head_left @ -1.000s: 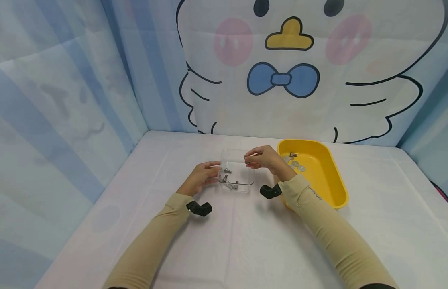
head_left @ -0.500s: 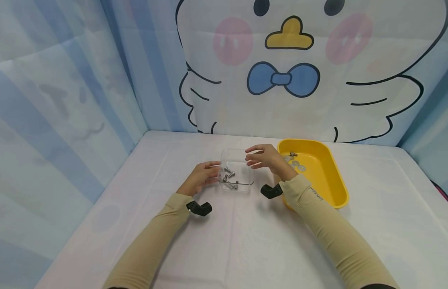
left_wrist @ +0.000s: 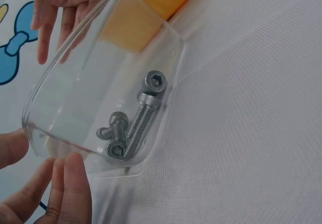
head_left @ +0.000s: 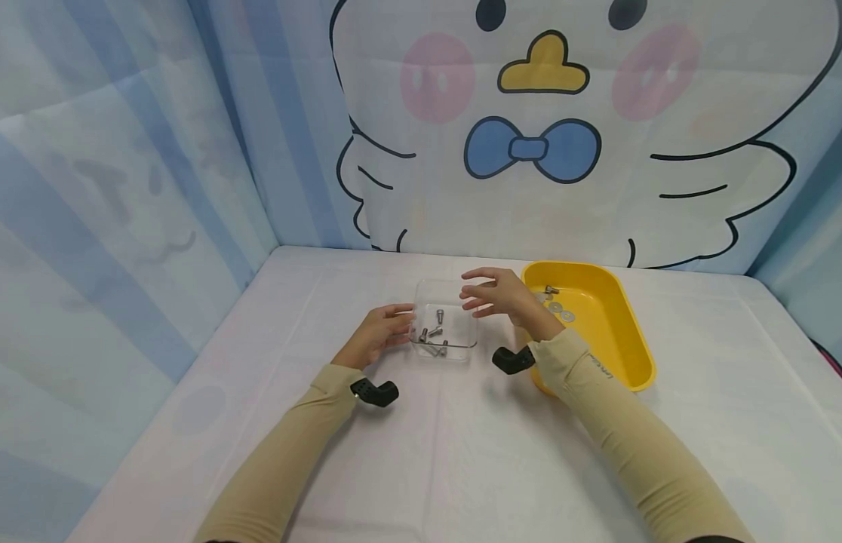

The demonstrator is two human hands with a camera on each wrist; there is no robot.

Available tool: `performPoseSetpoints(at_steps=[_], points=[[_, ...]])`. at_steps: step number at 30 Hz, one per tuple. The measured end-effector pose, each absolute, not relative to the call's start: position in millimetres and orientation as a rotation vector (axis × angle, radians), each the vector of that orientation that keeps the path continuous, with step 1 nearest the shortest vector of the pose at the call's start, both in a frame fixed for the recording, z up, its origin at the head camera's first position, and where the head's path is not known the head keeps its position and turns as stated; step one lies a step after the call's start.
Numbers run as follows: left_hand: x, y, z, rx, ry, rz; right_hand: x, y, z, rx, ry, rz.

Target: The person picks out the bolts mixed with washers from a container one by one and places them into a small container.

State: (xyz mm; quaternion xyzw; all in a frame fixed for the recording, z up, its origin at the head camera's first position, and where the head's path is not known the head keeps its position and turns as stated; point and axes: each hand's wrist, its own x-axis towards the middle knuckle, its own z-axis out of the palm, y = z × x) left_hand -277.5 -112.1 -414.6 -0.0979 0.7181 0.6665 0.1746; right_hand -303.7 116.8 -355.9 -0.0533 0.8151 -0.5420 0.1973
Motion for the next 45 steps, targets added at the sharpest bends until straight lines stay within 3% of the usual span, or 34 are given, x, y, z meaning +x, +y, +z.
performPoseSetpoints(at_steps=[45], points=[[-276.5,-111.4,-417.2,-0.297,2.026,1.891,-302.0,190.6,-308.8,-0.180,2.492,-1.292]])
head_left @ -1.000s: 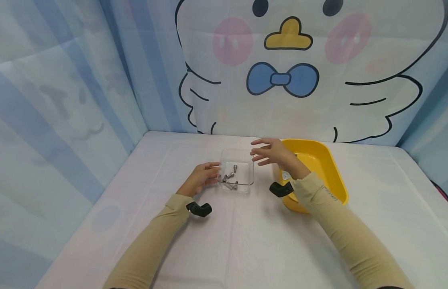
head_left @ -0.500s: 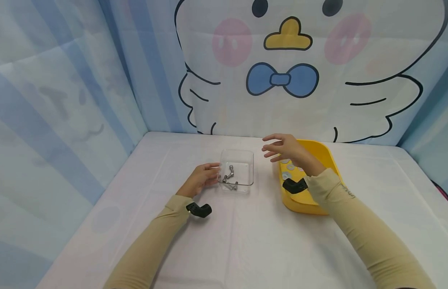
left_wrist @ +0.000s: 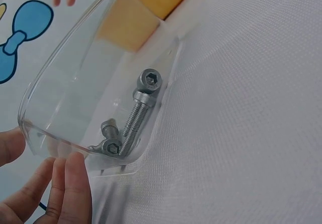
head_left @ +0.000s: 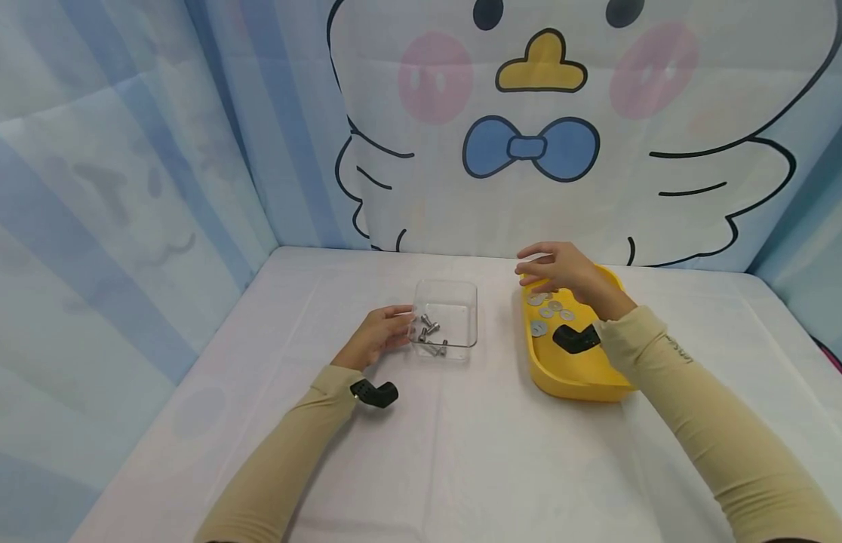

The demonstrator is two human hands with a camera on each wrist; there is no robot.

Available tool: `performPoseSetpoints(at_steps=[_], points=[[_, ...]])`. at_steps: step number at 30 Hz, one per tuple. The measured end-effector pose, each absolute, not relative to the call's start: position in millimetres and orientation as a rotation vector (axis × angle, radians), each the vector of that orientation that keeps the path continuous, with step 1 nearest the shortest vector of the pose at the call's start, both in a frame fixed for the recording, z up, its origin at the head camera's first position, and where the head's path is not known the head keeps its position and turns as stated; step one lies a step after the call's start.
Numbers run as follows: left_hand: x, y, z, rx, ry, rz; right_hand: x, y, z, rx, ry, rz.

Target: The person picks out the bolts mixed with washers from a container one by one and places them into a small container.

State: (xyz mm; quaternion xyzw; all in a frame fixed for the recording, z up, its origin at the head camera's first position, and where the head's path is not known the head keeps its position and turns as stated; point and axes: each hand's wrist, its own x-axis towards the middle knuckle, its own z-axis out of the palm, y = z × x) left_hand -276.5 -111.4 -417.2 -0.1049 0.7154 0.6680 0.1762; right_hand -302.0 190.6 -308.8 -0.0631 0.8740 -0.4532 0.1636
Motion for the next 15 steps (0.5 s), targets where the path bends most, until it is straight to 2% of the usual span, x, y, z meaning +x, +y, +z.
performPoseSetpoints(at_steps=[15], points=[[-277.3,-111.0,-418.5,-0.298,2.021,1.891,-311.4,217.6,-315.0,-0.099,2.533,-1.252]])
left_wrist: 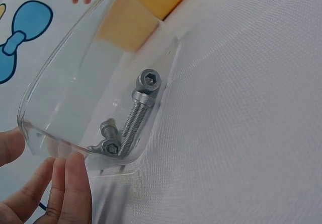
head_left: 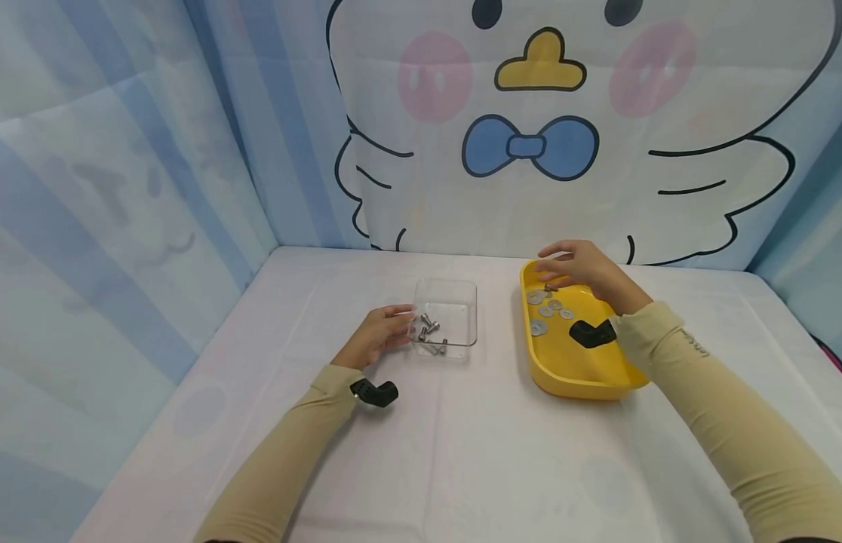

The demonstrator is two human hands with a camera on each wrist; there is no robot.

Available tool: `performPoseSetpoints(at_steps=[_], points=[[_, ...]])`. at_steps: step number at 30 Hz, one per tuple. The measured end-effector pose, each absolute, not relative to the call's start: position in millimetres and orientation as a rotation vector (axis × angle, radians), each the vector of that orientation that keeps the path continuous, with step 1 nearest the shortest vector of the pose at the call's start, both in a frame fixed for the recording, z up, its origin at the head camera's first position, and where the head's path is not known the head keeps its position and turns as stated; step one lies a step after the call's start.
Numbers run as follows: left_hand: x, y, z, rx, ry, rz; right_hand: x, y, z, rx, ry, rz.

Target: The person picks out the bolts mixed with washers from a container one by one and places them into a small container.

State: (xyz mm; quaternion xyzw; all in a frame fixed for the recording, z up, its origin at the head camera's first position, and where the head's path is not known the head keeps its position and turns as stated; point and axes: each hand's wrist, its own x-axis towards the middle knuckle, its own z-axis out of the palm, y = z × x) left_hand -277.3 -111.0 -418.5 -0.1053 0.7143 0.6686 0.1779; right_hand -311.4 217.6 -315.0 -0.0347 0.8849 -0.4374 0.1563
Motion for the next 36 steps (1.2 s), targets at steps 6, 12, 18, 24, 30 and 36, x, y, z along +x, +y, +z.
performPoseSetpoints(at_steps=[6,12,18,24,30,36], points=[[-276.9,-110.8,-415.9,-0.286,2.029,1.888,-315.9,223.2,-323.3,-0.009,2.480,-1.356],[-276.4,-110.9,-415.6,-0.285,2.018,1.888,-319.2,231.7,-331.0,0.070,2.290,-1.573],[-278.1,-110.7,-416.9,-0.280,2.012,1.903,-323.4,238.5,-337.8,0.208,2.021,-1.785],[-277.1,-111.0,-414.9,-0.279,2.016,1.900,-327.5,246.9,-348.4,0.406,1.783,-1.926],[-275.8,-111.7,-417.2,-0.270,2.012,1.898,-330.5,255.7,-359.4,0.545,1.543,-2.019],[-275.2,-111.3,-417.8,-0.265,2.018,1.904,-334.2,260.9,-368.3,0.616,1.393,-2.064]])
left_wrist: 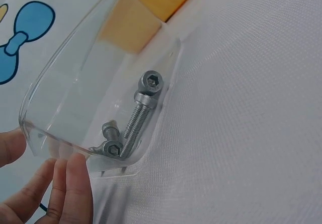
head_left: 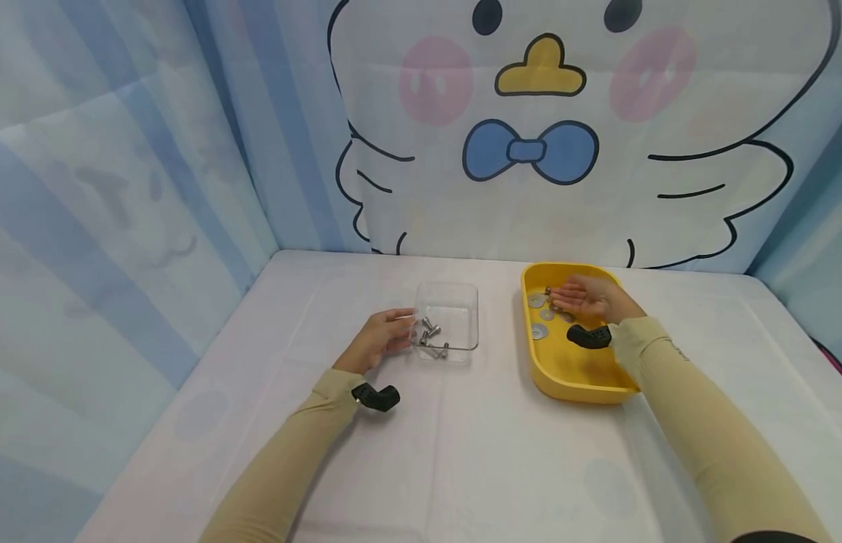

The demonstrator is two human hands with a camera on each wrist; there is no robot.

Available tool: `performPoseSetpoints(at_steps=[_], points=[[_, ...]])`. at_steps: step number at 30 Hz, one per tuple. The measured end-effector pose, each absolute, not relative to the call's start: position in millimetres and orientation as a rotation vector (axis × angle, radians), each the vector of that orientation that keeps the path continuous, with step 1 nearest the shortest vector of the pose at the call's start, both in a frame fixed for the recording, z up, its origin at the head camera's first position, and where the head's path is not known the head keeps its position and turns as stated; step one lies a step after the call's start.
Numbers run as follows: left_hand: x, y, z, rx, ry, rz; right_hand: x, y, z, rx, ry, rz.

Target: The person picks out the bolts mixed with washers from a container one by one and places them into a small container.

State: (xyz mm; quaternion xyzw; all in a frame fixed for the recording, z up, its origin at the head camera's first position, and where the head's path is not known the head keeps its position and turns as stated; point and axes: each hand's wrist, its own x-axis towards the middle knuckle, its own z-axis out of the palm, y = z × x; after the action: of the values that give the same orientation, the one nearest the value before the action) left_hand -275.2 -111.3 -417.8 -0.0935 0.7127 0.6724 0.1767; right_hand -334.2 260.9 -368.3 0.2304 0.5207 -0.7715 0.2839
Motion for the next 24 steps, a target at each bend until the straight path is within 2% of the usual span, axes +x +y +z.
performPoseSetpoints(at_steps=[24], points=[[-277.4,-111.9,-421.9,-0.261,2.021,1.895,-338.7,269.5,-376.4,0.648,1.153,-2.090]])
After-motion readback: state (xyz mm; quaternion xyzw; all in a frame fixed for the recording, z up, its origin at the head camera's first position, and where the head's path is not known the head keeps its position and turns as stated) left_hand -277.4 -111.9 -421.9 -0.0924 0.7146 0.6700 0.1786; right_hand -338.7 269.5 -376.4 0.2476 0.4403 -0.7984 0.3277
